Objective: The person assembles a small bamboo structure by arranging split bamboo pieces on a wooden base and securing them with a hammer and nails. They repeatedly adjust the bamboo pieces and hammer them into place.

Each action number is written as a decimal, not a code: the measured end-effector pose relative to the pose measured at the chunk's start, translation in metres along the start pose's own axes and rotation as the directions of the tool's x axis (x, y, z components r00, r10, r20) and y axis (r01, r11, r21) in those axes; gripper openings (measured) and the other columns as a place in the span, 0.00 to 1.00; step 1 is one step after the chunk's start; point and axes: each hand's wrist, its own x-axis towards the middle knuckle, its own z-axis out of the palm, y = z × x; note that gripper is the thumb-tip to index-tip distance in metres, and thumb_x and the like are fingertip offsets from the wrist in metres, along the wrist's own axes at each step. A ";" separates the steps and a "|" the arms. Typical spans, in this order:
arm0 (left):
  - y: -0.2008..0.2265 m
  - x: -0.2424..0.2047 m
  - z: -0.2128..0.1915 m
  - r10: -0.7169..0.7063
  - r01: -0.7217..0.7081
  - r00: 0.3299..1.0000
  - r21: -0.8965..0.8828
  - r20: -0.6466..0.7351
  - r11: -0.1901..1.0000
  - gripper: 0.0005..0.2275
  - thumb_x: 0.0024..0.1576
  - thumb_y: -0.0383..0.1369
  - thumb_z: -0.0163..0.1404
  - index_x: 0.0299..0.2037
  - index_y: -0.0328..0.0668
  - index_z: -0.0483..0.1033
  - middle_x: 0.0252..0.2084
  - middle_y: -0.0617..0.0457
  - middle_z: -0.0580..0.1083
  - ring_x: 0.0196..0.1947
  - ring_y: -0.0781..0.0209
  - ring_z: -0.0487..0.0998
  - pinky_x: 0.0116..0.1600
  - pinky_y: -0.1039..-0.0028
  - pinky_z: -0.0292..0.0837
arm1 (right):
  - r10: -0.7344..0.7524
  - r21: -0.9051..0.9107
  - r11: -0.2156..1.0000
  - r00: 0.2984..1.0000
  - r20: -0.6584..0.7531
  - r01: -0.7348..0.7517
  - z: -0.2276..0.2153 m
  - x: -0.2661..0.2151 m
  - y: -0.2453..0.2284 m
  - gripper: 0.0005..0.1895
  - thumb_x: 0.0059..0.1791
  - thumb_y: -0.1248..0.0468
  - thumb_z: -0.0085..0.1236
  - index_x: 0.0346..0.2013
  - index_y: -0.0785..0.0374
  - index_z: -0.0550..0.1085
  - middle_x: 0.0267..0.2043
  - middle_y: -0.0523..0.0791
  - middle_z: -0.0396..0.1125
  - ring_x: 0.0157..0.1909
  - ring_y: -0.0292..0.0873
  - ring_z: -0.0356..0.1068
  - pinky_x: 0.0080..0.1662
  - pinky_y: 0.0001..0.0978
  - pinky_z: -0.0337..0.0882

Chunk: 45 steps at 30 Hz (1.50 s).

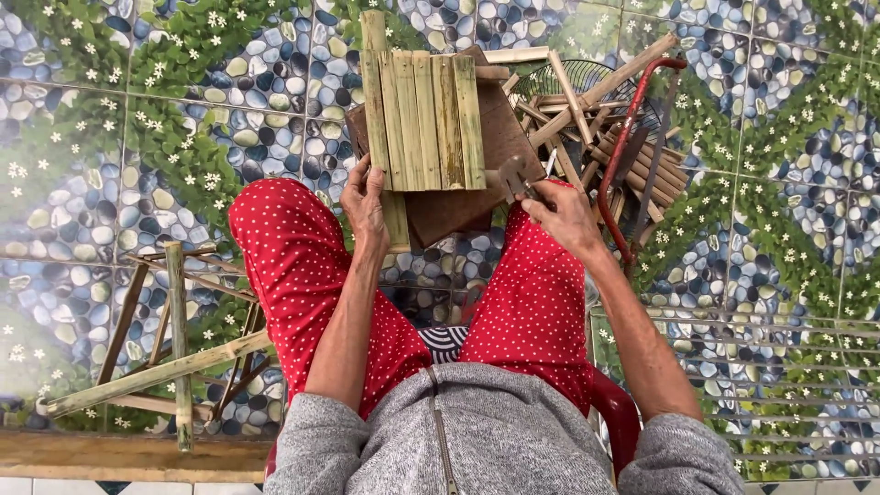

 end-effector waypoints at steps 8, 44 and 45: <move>0.014 -0.006 0.001 0.134 -0.122 0.991 0.334 -0.014 0.935 0.15 0.66 0.41 0.53 0.61 0.49 0.76 0.40 0.46 0.77 0.40 0.57 0.79 0.49 0.63 0.77 | 0.097 0.039 0.995 0.994 -0.044 -0.096 0.000 -0.026 0.005 0.14 0.54 0.63 0.60 0.53 0.65 0.77 0.25 0.48 0.72 0.23 0.37 0.67 0.28 0.27 0.70; 0.013 0.098 0.138 0.136 -0.877 0.436 0.454 0.889 -0.156 0.30 0.74 0.61 0.35 0.82 0.62 0.52 0.80 0.48 0.30 0.79 0.43 0.28 0.79 0.49 0.30 | 0.382 0.545 0.725 0.904 0.190 -0.421 0.054 -0.117 -0.028 0.20 0.58 0.54 0.43 0.62 0.57 0.66 0.20 0.34 0.53 0.15 0.31 0.52 0.16 0.20 0.55; 0.010 0.098 0.134 0.149 -0.872 0.432 0.454 0.889 -0.181 0.28 0.75 0.60 0.35 0.82 0.63 0.52 0.80 0.49 0.29 0.79 0.44 0.28 0.79 0.50 0.31 | 0.389 0.561 0.697 0.893 0.227 -0.447 0.057 -0.118 -0.029 0.24 0.57 0.51 0.44 0.64 0.57 0.66 0.19 0.33 0.51 0.14 0.30 0.50 0.16 0.20 0.53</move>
